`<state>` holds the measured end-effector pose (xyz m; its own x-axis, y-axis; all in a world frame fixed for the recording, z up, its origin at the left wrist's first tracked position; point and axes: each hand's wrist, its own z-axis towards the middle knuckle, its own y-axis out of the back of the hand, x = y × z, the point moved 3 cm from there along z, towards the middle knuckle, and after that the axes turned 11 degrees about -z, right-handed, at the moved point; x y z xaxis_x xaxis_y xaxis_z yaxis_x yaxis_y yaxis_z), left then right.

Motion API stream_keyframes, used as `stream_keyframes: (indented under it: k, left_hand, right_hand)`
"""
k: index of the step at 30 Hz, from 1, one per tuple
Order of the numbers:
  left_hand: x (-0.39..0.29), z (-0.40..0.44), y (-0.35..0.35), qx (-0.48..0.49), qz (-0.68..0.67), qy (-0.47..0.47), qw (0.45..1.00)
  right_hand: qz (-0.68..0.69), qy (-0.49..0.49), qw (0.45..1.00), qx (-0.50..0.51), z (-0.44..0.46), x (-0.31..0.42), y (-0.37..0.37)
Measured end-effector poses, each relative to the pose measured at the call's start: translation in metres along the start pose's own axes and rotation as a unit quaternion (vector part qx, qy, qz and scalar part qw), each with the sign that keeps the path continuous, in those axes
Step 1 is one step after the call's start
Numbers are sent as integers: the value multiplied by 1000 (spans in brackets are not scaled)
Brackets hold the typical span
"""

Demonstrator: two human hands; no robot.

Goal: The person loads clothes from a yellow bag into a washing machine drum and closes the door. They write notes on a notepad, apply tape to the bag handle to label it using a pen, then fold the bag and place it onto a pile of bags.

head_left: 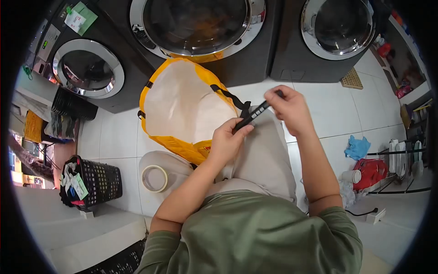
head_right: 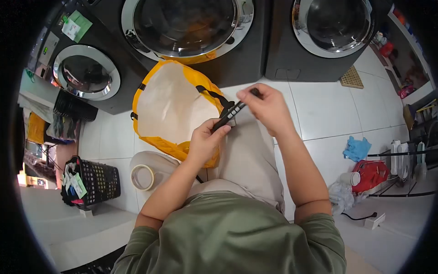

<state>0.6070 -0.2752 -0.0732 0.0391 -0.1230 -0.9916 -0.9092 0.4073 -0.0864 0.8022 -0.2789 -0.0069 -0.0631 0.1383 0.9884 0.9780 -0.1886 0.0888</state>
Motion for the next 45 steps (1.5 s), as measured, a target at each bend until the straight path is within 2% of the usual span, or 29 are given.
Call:
stream_keyframes:
  k: [2,3,6,8,15,18,21,22,23,24,26,28,29,30,32,34,36,41,45]
  left_hand:
    - [1,3,-2,6,-15,-5,1000]
    - [0,5,-1,17,-2,9,1000]
    - [1,11,-1,35,-5,44,998]
    - [1,20,-7,40,-56,48,996]
    - [-20,26,-20,117,-179,195,957]
    - [-18,30,-21,158,-146,212,953]
    - [-9,37,-16,227,-106,235,939]
    - [-8,35,-18,216,-145,241,935]
    - [-7,30,-17,202,-182,246,930]
    - [-7,25,-14,188,-216,252,924]
    - [-19,22,-19,137,-268,239,923]
    - [-32,22,-23,100,-322,236,911]
    - [-31,22,-20,99,-325,233,911]
    - [-29,22,-19,91,-337,230,909]
    - [-22,17,-17,74,-355,228,904]
    - [-21,12,-16,86,-355,217,905]
    - [-21,11,-19,91,-350,206,909]
    - [-19,6,-21,85,-346,178,917]
    - [-16,4,-19,91,-332,190,919]
  right_hand:
    - [-54,14,993,105,4,-21,-36]
    - [-46,-20,992,115,5,-22,-36]
    - [-88,54,984,147,17,-14,-29]
    - [-77,53,984,152,26,-11,-25]
    - [-15,77,982,172,35,-26,-6]
    - [-13,85,982,170,34,-29,2]
    - [136,156,978,32,54,-52,24]
    - [250,238,938,-14,66,-47,53]
    - [304,230,924,27,69,-37,82]
    - [367,171,914,-18,70,-38,102]
    - [300,141,939,-94,46,-17,92]
    - [253,143,951,-105,18,-18,62]
    - [262,152,947,-109,3,-28,47]
    - [271,184,942,-68,-13,-36,31]
    - [280,130,948,-73,-45,-48,0]
    - [160,145,975,-60,-64,-58,-17]
    - [52,214,970,-108,-67,-66,-23]
    - [-36,217,966,-134,-73,-68,-21]
    - [-43,191,972,-133,-72,-64,-24]
